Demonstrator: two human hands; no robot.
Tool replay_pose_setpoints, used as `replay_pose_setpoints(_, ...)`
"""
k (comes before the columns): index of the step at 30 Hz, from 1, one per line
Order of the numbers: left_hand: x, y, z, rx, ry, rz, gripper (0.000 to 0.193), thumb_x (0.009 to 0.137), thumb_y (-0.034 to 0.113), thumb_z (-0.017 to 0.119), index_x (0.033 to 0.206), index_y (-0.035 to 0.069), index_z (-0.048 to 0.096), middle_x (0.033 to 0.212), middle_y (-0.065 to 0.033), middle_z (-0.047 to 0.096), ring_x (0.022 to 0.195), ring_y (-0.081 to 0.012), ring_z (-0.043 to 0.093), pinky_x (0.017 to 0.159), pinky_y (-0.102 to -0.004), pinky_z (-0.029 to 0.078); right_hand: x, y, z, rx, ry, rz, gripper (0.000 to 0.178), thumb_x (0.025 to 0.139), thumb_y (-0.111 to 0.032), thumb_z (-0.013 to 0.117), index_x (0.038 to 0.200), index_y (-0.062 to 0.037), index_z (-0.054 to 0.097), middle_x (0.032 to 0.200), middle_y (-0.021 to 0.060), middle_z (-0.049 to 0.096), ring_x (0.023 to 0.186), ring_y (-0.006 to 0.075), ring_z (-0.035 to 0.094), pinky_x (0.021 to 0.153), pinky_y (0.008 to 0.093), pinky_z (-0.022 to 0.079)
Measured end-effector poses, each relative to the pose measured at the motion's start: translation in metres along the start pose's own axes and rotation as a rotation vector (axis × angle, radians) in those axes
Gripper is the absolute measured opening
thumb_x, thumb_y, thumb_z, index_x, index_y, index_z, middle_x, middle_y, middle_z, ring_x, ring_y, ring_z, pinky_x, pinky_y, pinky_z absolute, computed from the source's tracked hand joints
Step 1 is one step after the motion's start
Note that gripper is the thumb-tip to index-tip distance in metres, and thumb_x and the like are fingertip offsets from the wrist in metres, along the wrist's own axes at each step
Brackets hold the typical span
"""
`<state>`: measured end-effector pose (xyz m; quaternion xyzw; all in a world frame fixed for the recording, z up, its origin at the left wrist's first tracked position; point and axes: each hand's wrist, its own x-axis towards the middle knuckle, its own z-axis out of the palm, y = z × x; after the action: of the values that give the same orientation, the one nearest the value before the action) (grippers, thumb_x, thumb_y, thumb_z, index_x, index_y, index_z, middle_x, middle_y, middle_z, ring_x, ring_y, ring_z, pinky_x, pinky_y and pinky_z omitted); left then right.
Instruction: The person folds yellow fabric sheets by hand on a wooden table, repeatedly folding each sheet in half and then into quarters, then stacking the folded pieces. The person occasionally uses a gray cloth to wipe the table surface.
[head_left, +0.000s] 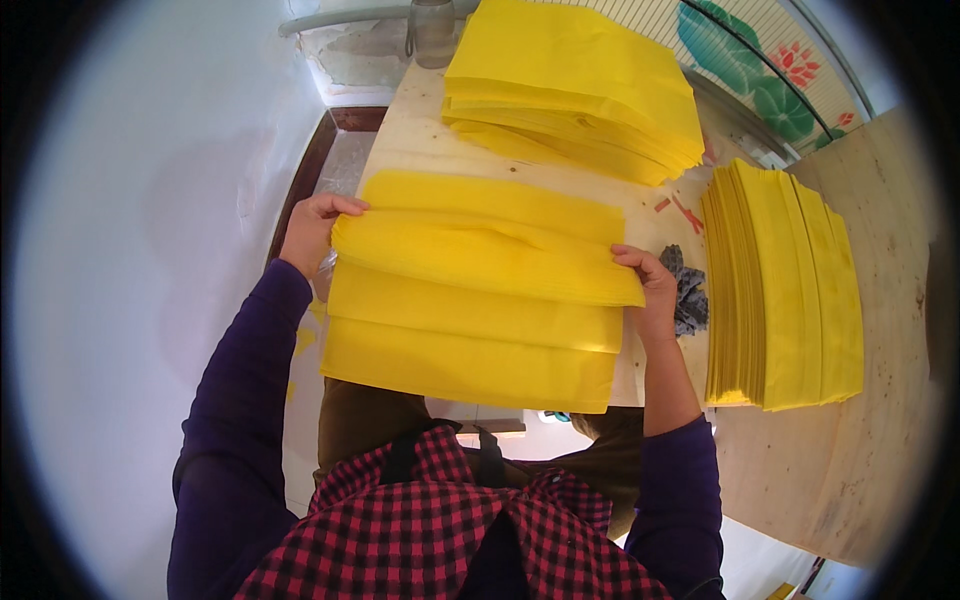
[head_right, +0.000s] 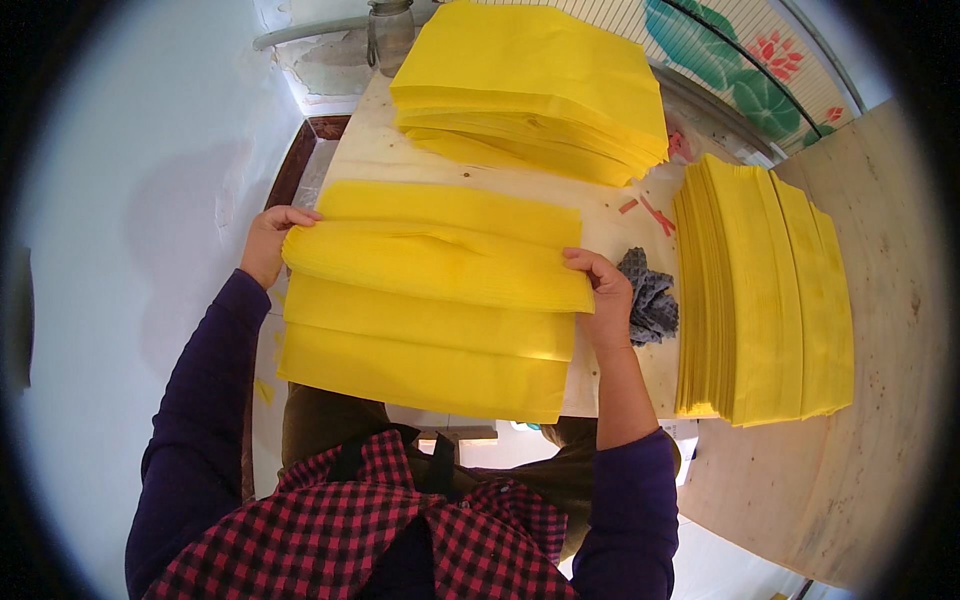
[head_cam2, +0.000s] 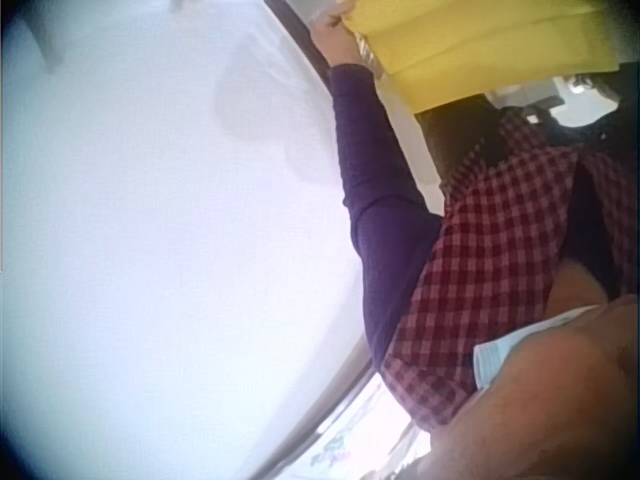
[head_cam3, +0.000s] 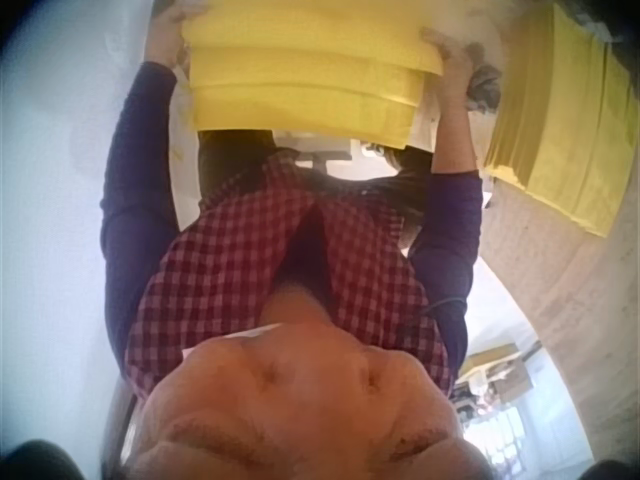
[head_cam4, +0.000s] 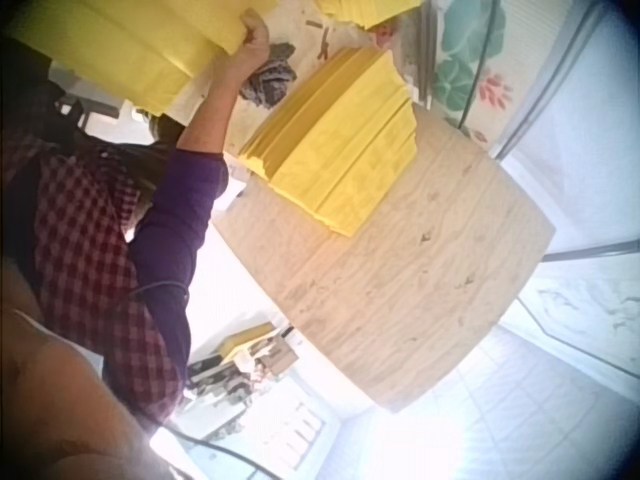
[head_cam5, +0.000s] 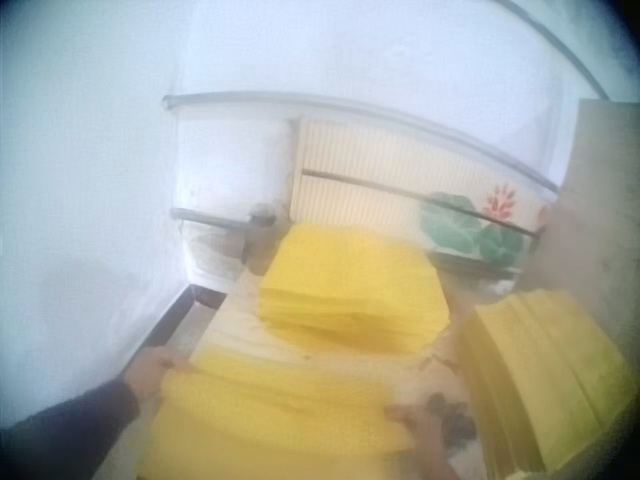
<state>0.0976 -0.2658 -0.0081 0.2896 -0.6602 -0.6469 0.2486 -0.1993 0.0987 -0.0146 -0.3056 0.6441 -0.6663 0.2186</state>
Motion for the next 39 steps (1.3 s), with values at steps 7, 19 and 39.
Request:
replay_pose_setpoints(7, -0.005, -0.020, 0.000, 0.105, 0.018, 0.280, 0.019, 0.076, -0.014, 0.064, 0.082, 0.003, 0.069, 0.098, -0.0053, 0.065, 0.089, -0.0144, 0.061, 0.078, -0.0248, 0.049, -0.004, 0.008, -0.002, -0.145, -0.030, -0.092, 0.015, 0.085, 0.005, 0.067, 0.098, -0.0003, 0.065, 0.122, 0.0113, 0.061, 0.106, 0.0188, 0.060, 0.093, 0.0312, 0.049)
replay_pose_setpoints(19, -0.010, 0.023, -0.006, 0.514, 0.261, 0.388, 0.021, 0.087, -0.002, 0.057, 0.106, 0.005, 0.064, 0.108, -0.0082, 0.063, 0.094, -0.0174, 0.059, 0.082, -0.0276, 0.046, -0.005, 0.018, -0.003, -0.169, -0.046, -0.185, 0.016, 0.084, 0.006, 0.066, 0.098, -0.0015, 0.064, 0.122, 0.0116, 0.060, 0.107, 0.0193, 0.060, 0.091, 0.0315, 0.049)
replay_pose_setpoints(39, -0.060, 0.031, 0.116, 1.243, -0.158, 0.472, 0.051, 0.096, 0.031, 0.051, 0.138, 0.004, 0.044, 0.145, -0.0176, 0.042, 0.138, -0.0321, 0.034, 0.116, -0.0476, 0.020, -0.016, 0.000, 0.006, -0.039, 0.112, -0.049, 0.022, 0.093, 0.002, 0.056, 0.113, -0.0029, 0.064, 0.123, 0.0113, 0.062, 0.111, 0.0181, 0.058, 0.097, 0.0274, 0.044)
